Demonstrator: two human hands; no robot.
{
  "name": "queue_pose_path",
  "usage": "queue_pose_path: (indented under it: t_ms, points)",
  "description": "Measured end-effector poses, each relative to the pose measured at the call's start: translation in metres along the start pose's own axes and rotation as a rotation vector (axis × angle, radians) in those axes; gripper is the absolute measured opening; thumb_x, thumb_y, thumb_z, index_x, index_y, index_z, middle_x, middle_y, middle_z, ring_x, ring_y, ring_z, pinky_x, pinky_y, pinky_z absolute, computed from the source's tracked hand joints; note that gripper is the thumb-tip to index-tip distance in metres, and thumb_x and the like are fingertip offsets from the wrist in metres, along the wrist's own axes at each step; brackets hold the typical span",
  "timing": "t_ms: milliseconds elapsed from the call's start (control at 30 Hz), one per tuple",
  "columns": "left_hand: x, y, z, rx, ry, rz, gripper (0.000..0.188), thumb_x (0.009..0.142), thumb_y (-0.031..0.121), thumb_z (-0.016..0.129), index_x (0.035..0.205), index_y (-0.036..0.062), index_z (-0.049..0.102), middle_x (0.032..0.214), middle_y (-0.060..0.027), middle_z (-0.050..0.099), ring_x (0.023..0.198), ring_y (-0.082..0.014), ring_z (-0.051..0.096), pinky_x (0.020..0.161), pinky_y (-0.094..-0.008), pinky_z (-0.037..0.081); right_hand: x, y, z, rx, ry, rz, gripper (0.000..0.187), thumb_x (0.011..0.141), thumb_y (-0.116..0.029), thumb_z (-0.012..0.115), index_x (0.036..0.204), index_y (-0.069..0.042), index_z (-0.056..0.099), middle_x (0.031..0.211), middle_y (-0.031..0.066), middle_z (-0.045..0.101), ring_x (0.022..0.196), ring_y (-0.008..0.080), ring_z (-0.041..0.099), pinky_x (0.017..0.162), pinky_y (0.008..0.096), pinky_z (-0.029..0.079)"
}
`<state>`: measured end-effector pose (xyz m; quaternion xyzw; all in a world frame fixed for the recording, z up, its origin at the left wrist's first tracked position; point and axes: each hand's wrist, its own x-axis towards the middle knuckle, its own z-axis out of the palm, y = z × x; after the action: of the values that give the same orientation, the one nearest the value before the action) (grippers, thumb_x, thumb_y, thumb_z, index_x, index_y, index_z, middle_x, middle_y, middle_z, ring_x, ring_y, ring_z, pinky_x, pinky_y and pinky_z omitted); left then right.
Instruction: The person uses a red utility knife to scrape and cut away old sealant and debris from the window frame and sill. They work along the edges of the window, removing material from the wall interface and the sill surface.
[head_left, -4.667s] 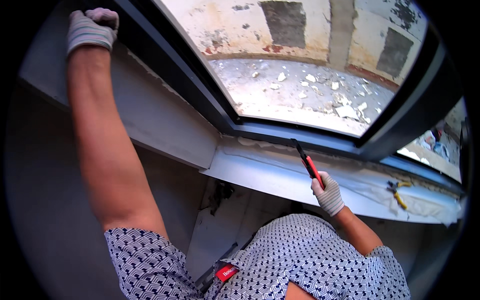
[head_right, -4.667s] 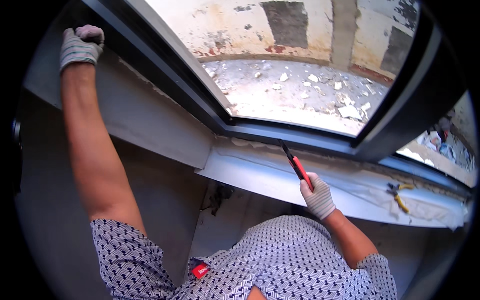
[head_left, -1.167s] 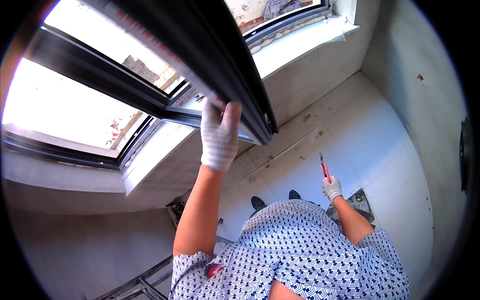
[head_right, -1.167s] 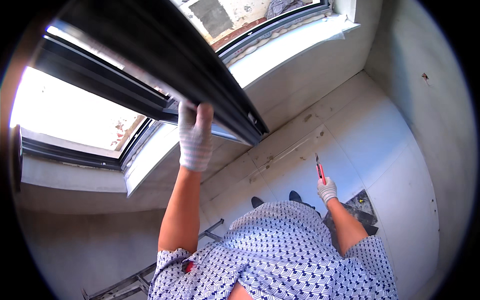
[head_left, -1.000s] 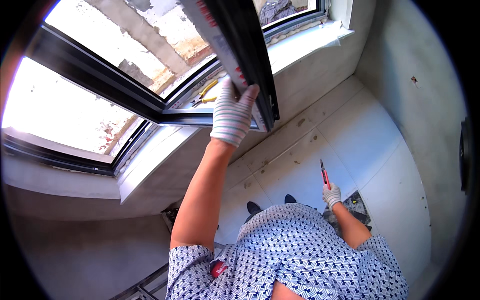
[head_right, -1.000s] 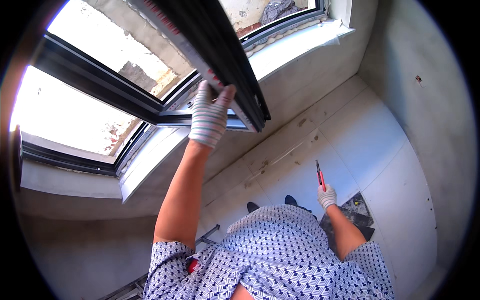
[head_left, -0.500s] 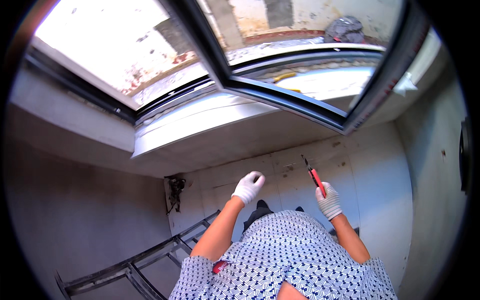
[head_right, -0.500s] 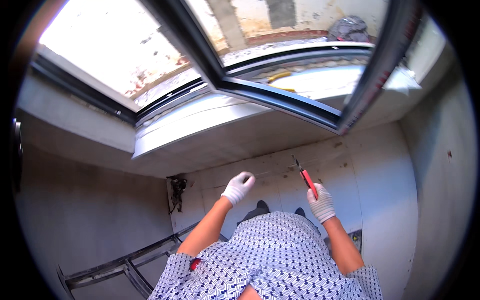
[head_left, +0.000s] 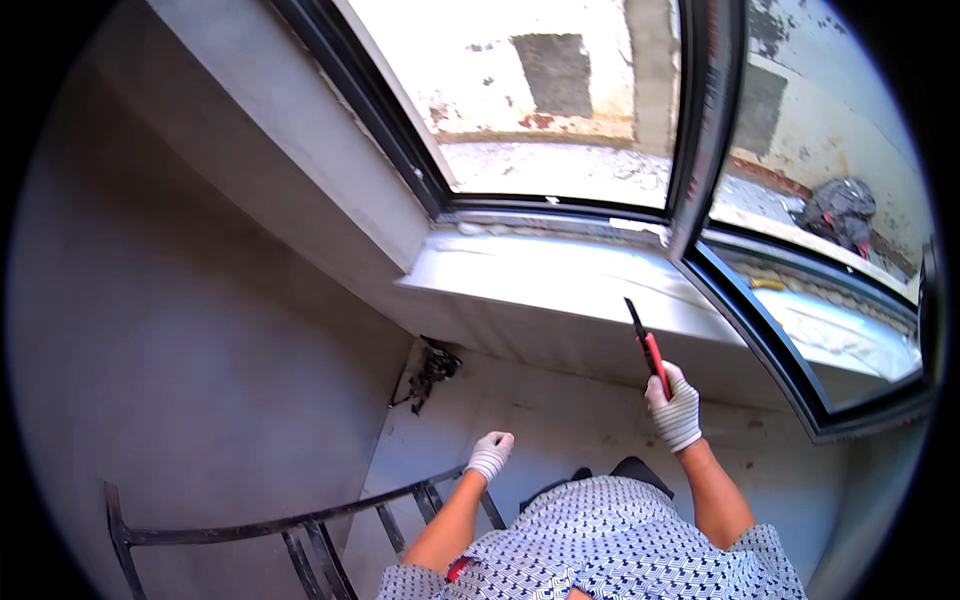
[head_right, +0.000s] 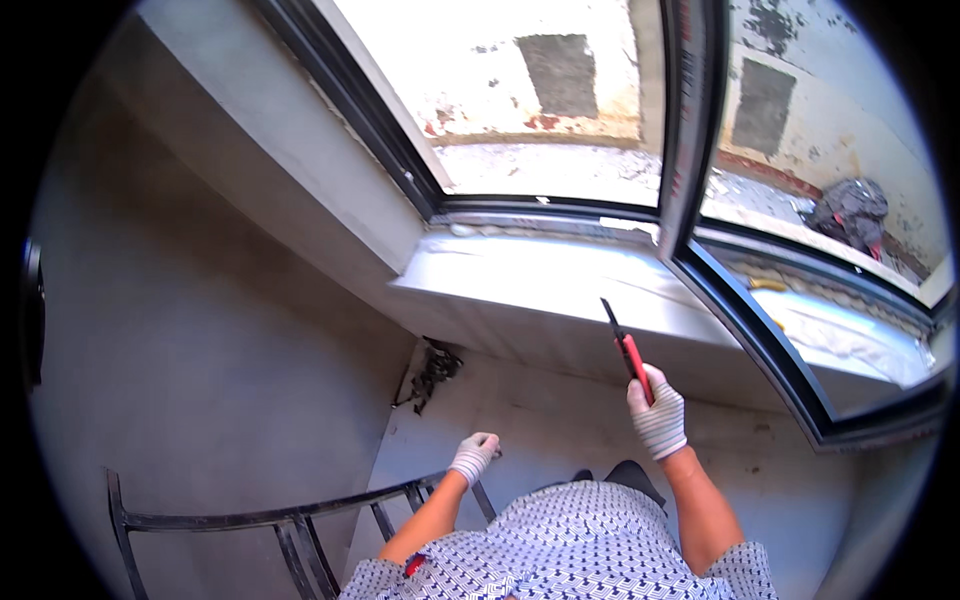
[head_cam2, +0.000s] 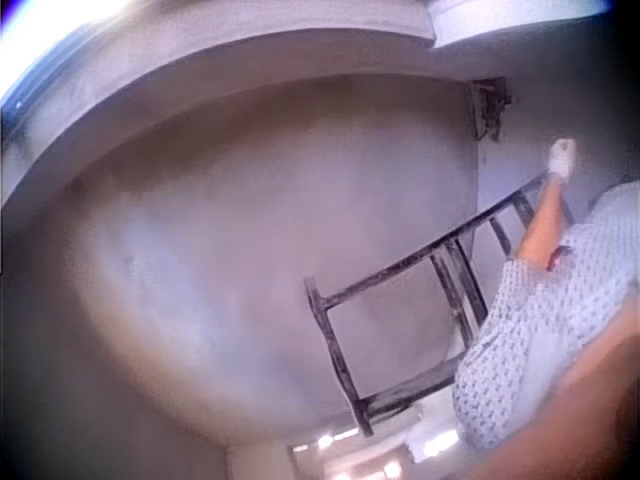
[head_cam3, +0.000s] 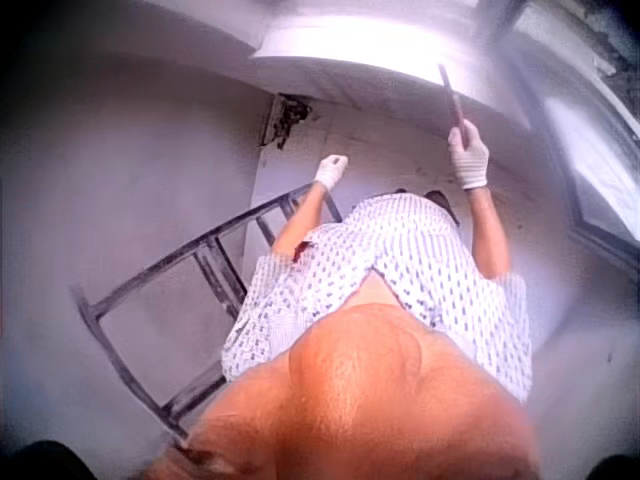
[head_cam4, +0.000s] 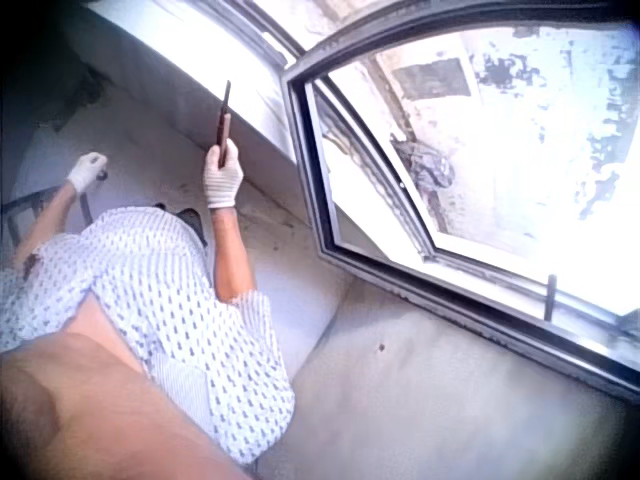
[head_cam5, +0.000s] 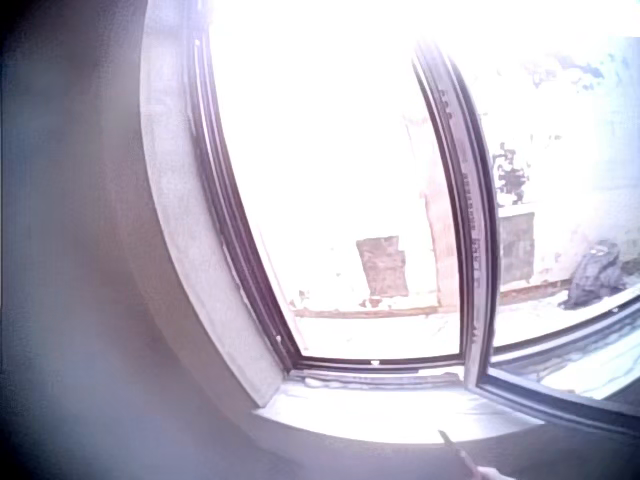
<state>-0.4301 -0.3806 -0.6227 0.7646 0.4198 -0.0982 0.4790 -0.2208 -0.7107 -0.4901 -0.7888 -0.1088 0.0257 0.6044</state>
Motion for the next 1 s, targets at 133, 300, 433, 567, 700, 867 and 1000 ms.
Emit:
queue_pose_path:
  t_ms: [133, 300, 433, 567, 700, 867, 1000]
  points:
    - [0.027, 0.019, -0.026, -0.277, 0.112, 0.032, 0.031, 0.099, 0.032, 0.064, 0.105, 0.0028, 0.073, 0.086, -0.006, 0.074, 0.078, -0.0134, 0.069, 0.076, -0.0307, 0.057, 0.041, -0.055, 0.044, -0.092, -0.11, -0.149, 0.035, 0.097, -0.016, 0.063, 0.131, -0.011, 0.061, 0.085, 0.0186, 0.068, 0.073, 0.0327, 0.07, 0.072, 0.0399, 0.056]
    - [0.068, 0.067, -0.086, -0.5, 0.262, 0.144, 0.027, 0.1, 0.024, 0.067, 0.11, -0.001, 0.07, 0.094, -0.0099, 0.074, 0.083, -0.0155, 0.071, 0.08, -0.0313, 0.059, 0.117, -0.075, 0.092, -0.015, -0.208, -0.352, 0.056, 0.093, -0.006, 0.055, 0.148, -0.007, 0.045, 0.096, 0.022, 0.067, 0.08, 0.0333, 0.069, 0.079, 0.0395, 0.056]
    - [0.1, 0.149, -0.169, -0.429, 0.5, 0.343, 0.026, 0.101, 0.021, 0.065, 0.115, -0.0001, 0.068, 0.093, -0.0083, 0.073, 0.081, -0.0128, 0.068, 0.08, -0.0297, 0.057, 0.195, -0.101, 0.128, 0.139, -0.295, -0.432, 0.071, 0.093, 0.004, 0.05, 0.16, -0.01, 0.033, 0.104, 0.0134, 0.065, 0.084, 0.0195, 0.065, 0.082, 0.0319, 0.055]
    - [0.119, 0.235, -0.282, -0.329, 0.911, 0.586, 0.029, 0.101, 0.021, 0.066, 0.122, 0.0014, 0.065, 0.098, -0.007, 0.07, 0.088, -0.0119, 0.065, 0.084, -0.0298, 0.055, 0.271, -0.165, 0.176, 0.303, -0.283, -0.702, 0.07, 0.094, 0.004, 0.056, 0.159, -0.012, 0.036, 0.106, 0.0152, 0.068, 0.087, 0.0219, 0.069, 0.08, 0.0333, 0.056]
    - [0.101, 0.344, -0.385, -0.29, 1.145, 0.87, 0.045, 0.099, 0.02, 0.068, 0.137, -0.0001, 0.053, 0.123, -0.0139, 0.06, 0.107, -0.0198, 0.063, 0.097, -0.0352, 0.053, 0.338, -0.26, 0.219, 0.446, -0.253, -0.932, 0.068, 0.097, 0.005, 0.052, 0.16, -0.014, 0.036, 0.106, 0.0153, 0.069, 0.084, 0.0178, 0.068, 0.076, 0.0318, 0.057]
    - [0.069, 0.482, -0.472, 0.161, 1.591, 1.05, 0.066, 0.093, 0.025, 0.073, 0.147, -0.0009, 0.044, 0.142, -0.0251, 0.049, 0.13, -0.0391, 0.053, 0.112, -0.0488, 0.043, 0.41, -0.415, 0.243, 0.523, -0.091, -1.254, 0.063, 0.1, 0.003, 0.048, 0.16, -0.012, 0.036, 0.103, 0.015, 0.071, 0.079, 0.015, 0.067, 0.071, 0.032, 0.058]
    - [0.061, 0.542, -0.516, 0.32, 1.767, 1.147, 0.078, 0.091, 0.025, 0.076, 0.152, -0.003, 0.035, 0.15, -0.0272, 0.042, 0.135, -0.0418, 0.047, 0.115, -0.0507, 0.039, 0.437, -0.534, 0.262, 0.446, 0.038, -1.337, 0.055, 0.101, -0.009, 0.048, 0.156, -0.011, 0.043, 0.072, 0.013, 0.062, 0.06, 0.0147, 0.061, 0.055, 0.0339, 0.053]
